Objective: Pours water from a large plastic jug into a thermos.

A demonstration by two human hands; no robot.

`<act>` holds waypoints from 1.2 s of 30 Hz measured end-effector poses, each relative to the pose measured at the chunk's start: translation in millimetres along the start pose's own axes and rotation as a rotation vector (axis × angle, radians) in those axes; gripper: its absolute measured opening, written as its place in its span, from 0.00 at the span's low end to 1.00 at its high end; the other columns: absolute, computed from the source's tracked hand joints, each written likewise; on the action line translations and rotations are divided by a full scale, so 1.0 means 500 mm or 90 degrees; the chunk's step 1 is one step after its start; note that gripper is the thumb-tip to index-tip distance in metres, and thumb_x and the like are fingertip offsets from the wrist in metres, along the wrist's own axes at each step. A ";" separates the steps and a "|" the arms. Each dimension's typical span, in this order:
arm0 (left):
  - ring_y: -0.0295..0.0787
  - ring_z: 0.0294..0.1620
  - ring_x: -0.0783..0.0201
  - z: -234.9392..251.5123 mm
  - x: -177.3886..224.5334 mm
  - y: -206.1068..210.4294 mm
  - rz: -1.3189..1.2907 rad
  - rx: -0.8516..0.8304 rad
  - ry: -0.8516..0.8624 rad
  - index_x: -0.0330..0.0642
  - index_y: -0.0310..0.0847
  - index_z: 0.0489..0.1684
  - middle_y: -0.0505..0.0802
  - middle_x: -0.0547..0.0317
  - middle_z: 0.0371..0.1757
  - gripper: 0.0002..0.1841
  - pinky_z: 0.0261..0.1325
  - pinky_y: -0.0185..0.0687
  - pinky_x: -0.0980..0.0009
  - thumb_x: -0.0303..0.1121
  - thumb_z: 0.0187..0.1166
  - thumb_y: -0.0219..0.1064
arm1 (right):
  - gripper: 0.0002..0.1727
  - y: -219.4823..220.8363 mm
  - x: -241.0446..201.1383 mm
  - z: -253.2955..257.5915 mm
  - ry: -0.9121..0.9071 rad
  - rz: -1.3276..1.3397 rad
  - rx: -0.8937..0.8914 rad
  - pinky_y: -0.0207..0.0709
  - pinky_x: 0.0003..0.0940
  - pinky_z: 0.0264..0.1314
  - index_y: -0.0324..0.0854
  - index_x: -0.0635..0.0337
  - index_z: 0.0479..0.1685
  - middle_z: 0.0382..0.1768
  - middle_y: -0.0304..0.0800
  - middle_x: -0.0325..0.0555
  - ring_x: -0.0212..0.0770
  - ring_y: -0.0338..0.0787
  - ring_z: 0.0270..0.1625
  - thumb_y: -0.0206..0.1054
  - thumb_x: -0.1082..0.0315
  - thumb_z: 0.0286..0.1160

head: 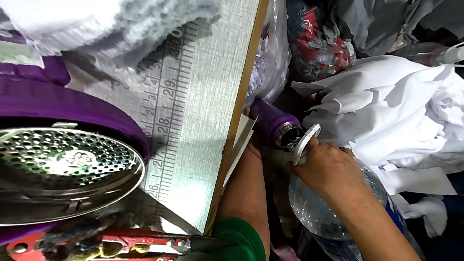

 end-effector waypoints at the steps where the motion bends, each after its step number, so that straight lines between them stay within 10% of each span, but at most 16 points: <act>1: 0.77 0.71 0.79 0.036 -0.033 -0.050 0.028 -0.074 0.071 0.49 0.68 0.80 0.84 0.68 0.71 0.22 0.76 0.72 0.76 0.43 0.96 0.40 | 0.30 0.000 -0.001 -0.001 0.000 -0.005 0.004 0.77 0.58 0.54 0.85 0.63 0.48 0.37 0.93 0.53 0.56 0.93 0.48 0.84 0.47 0.56; 3: 0.72 0.77 0.79 0.068 -0.064 -0.094 0.043 -0.134 0.131 0.48 0.62 0.86 0.78 0.66 0.79 0.24 0.80 0.69 0.75 0.44 0.95 0.43 | 0.29 0.001 -0.003 -0.002 -0.001 -0.012 0.007 0.77 0.57 0.54 0.85 0.62 0.47 0.35 0.92 0.52 0.55 0.92 0.47 0.84 0.47 0.56; 8: 0.87 0.49 0.82 -0.028 0.015 0.034 -0.089 0.002 -0.043 0.55 0.77 0.56 0.91 0.73 0.45 0.19 0.54 0.83 0.81 0.45 0.95 0.37 | 0.31 0.002 -0.004 -0.003 -0.008 -0.009 0.015 0.78 0.58 0.53 0.85 0.63 0.47 0.35 0.93 0.53 0.56 0.93 0.47 0.85 0.46 0.55; 12: 0.89 0.48 0.81 -0.055 0.029 0.069 -0.152 -0.121 -0.024 0.54 0.77 0.54 0.92 0.72 0.43 0.22 0.52 0.84 0.81 0.47 0.96 0.33 | 0.31 0.003 -0.003 -0.003 -0.009 -0.008 0.017 0.78 0.57 0.52 0.85 0.63 0.46 0.34 0.92 0.53 0.56 0.93 0.45 0.85 0.46 0.55; 26: 0.88 0.46 0.81 -0.053 0.027 0.062 -0.109 -0.109 0.010 0.52 0.77 0.52 0.91 0.71 0.41 0.21 0.51 0.84 0.81 0.43 0.96 0.34 | 0.31 0.004 -0.005 -0.003 -0.017 -0.001 0.035 0.78 0.57 0.51 0.85 0.63 0.45 0.34 0.92 0.53 0.56 0.93 0.45 0.86 0.46 0.53; 33: 0.84 0.59 0.80 -0.031 -0.001 0.008 0.023 -0.115 0.071 0.44 0.69 0.76 0.88 0.66 0.60 0.21 0.61 0.81 0.79 0.42 0.97 0.39 | 0.27 -0.004 0.000 -0.025 -0.053 -0.013 0.112 0.79 0.56 0.45 0.86 0.61 0.38 0.28 0.90 0.50 0.55 0.93 0.38 0.87 0.49 0.47; 36: 0.86 0.59 0.76 -0.073 -0.010 0.023 0.103 0.016 -0.064 0.52 0.75 0.70 0.90 0.67 0.59 0.22 0.63 0.83 0.72 0.51 0.93 0.44 | 0.26 -0.020 0.008 -0.053 -0.082 -0.002 0.165 0.79 0.57 0.41 0.86 0.61 0.35 0.26 0.89 0.50 0.55 0.93 0.36 0.85 0.51 0.43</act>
Point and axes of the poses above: each hand's wrist, its own z-axis towards the middle knuckle, its own y-axis out of the palm, x = y × z, the point moved 6 cm from there along z, towards the middle knuckle
